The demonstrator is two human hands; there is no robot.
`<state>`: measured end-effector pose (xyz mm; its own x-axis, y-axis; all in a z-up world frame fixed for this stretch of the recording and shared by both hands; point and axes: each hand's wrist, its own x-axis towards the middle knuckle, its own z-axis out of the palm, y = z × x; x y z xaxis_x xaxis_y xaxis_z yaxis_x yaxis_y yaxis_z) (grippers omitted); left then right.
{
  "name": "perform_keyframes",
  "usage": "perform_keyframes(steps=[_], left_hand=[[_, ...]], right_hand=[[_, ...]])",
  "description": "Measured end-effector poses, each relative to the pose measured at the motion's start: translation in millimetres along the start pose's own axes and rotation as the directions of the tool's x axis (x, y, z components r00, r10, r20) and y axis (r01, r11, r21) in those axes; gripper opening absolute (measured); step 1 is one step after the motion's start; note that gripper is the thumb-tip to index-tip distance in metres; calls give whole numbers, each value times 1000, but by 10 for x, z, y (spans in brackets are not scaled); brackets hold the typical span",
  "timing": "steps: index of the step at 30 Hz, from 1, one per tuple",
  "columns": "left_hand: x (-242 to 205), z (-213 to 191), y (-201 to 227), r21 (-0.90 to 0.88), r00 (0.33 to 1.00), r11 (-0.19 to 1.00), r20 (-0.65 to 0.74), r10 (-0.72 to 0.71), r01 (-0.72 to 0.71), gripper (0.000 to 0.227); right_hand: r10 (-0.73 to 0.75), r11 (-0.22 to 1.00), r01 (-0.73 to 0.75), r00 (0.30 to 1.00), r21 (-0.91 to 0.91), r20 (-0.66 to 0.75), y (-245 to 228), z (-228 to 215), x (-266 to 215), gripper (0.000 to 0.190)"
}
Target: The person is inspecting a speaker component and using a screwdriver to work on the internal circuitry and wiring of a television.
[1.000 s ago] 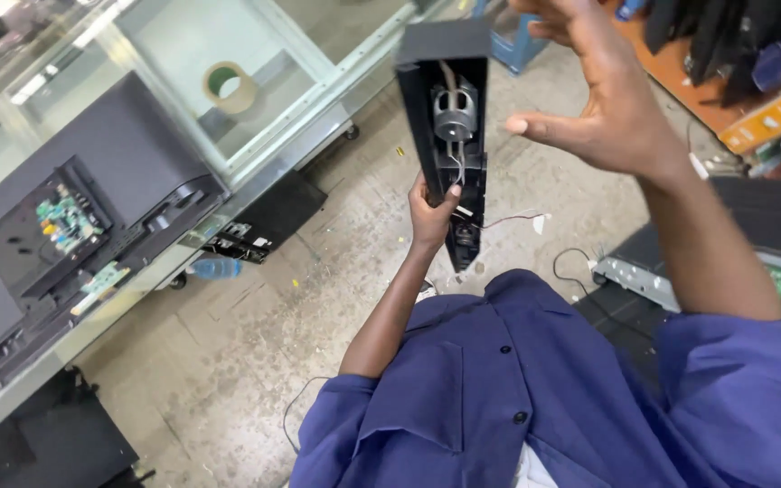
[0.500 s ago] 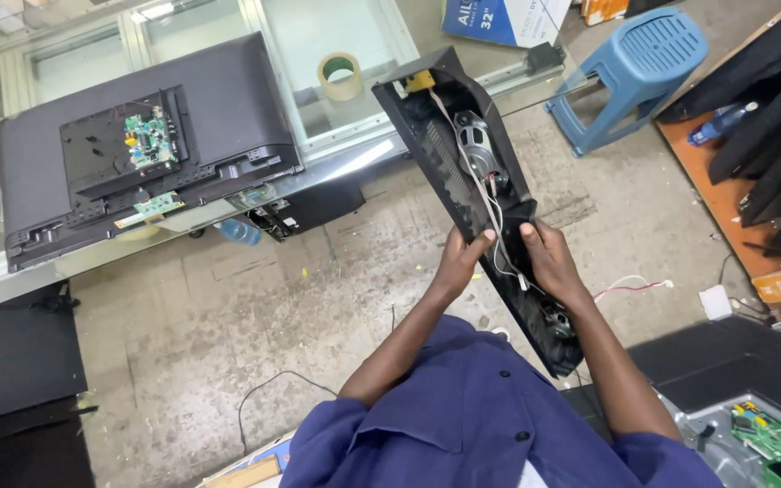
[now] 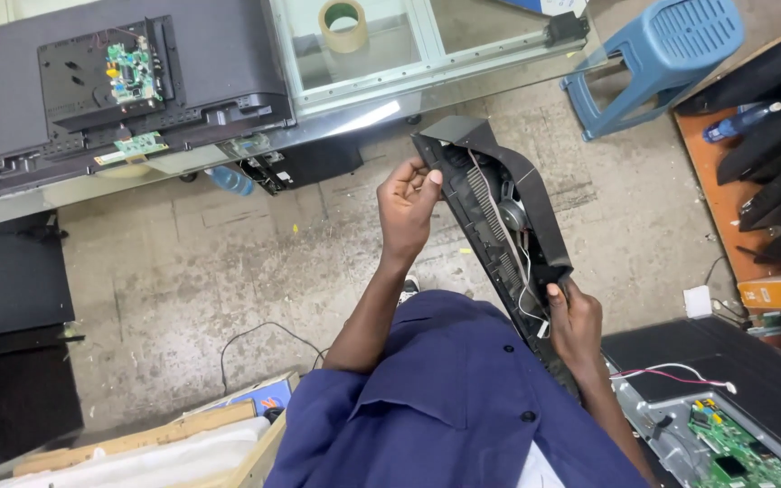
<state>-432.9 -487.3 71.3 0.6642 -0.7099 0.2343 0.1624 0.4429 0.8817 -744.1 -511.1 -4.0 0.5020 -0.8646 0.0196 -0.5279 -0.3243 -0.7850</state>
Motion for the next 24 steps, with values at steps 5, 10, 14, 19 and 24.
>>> perform_keyframes(steps=[5,10,14,19,24], left_hand=[[-107,63,-73,-86,999,996,18,-32,33,20],[-206,140,-29,-62,999,998,-1,-32,32,18],[-182,146,194,27,998,999,51,-43,41,27],[-250,225,272,90,996,994,61,-72,66,31],[-323,255,156,66,998,996,29,-60,58,33]], right_hand=[[-41,999,40,999,-37,-34,41,-134,-96,50],[-61,995,59,998,-80,-16,71,-229,-170,50],[-62,994,66,997,-92,41,-45,-292,-188,56],[-7,998,18,982,-54,190,-116,-474,-219,55],[25,999,-36,956,35,292,187,-522,-268,61]])
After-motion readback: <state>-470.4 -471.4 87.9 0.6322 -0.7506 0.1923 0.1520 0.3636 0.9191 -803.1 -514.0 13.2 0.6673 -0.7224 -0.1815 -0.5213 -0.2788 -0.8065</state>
